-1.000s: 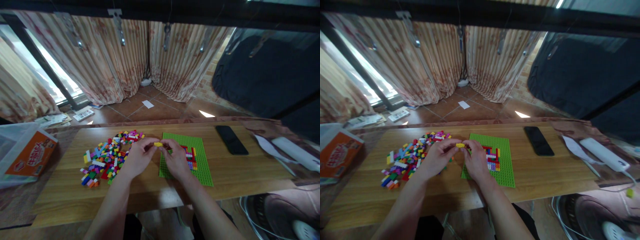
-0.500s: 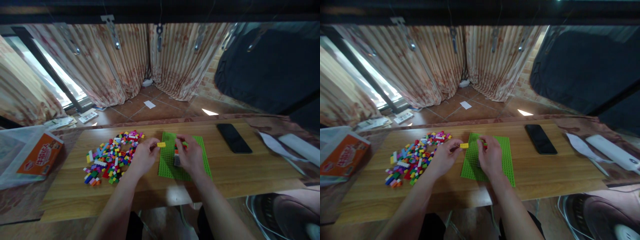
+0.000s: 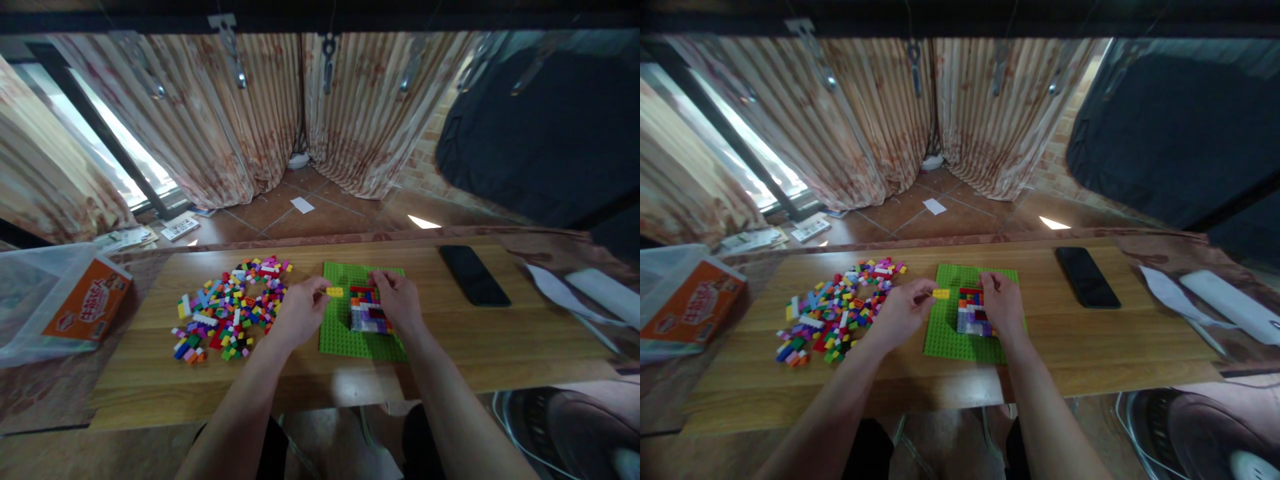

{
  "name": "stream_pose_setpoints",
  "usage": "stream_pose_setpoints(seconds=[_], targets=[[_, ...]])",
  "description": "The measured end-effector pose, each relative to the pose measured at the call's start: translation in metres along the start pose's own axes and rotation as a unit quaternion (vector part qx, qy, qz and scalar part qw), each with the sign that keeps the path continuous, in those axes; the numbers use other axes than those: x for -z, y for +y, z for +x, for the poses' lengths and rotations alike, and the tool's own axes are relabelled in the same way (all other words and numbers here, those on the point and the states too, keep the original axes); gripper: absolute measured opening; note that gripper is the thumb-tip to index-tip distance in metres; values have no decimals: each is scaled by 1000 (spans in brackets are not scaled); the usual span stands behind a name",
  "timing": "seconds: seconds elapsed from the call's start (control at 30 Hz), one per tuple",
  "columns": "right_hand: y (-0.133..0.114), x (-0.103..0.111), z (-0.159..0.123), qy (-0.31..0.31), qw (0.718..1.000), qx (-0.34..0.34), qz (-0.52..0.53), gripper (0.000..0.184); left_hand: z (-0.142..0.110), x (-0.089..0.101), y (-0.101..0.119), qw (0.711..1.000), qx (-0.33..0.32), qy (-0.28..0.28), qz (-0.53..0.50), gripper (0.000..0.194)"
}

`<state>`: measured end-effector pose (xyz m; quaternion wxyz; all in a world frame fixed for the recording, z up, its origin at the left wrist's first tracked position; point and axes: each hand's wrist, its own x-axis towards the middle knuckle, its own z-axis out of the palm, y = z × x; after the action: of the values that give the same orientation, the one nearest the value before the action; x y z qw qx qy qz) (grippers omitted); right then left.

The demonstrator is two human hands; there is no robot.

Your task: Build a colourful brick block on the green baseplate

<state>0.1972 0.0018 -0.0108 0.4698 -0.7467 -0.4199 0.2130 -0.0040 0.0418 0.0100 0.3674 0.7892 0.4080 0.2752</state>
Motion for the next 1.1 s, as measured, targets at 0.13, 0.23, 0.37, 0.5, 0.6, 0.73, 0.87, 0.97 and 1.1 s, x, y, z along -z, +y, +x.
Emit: stream_pose_setpoints(seconds=[0.13,0.23,0.37,0.5,0.6,0.73,0.87,0.97,1.1], targets=[[-4,-8,-3,-7,1000,-3,12,42,0,-7,2,1000,-7,-7,28,19],[-6,-12,-4,0,1000,-1,6,42,0,-12,5,999,-7,-15,41,19],[-8,-14,-5,1,1000,5,7,41,1,-16,8,998,-6,-7,54,18],[-9,-14,-7,-5,1000,6,9,40,1,-16,7,997,-10,-1,75,21],[-10,-14,-7,-6,1000,5,4,39,1,-16,6,996,-15,0,91,23],[-10,-15,-8,-7,1000,5,-3,38,1,-14,7,993,-30,-12,113,22],[-10,-16,-8,-9,1000,12,-10,38,1,-14,8,992,-31,-8,125,23],[-10,-17,-8,-10,1000,8,-12,39,0,-16,7,992,-18,1,128,24],[-11,-17,-9,-9,1000,4,-14,38,-1,-17,6,992,8,-2,122,22]])
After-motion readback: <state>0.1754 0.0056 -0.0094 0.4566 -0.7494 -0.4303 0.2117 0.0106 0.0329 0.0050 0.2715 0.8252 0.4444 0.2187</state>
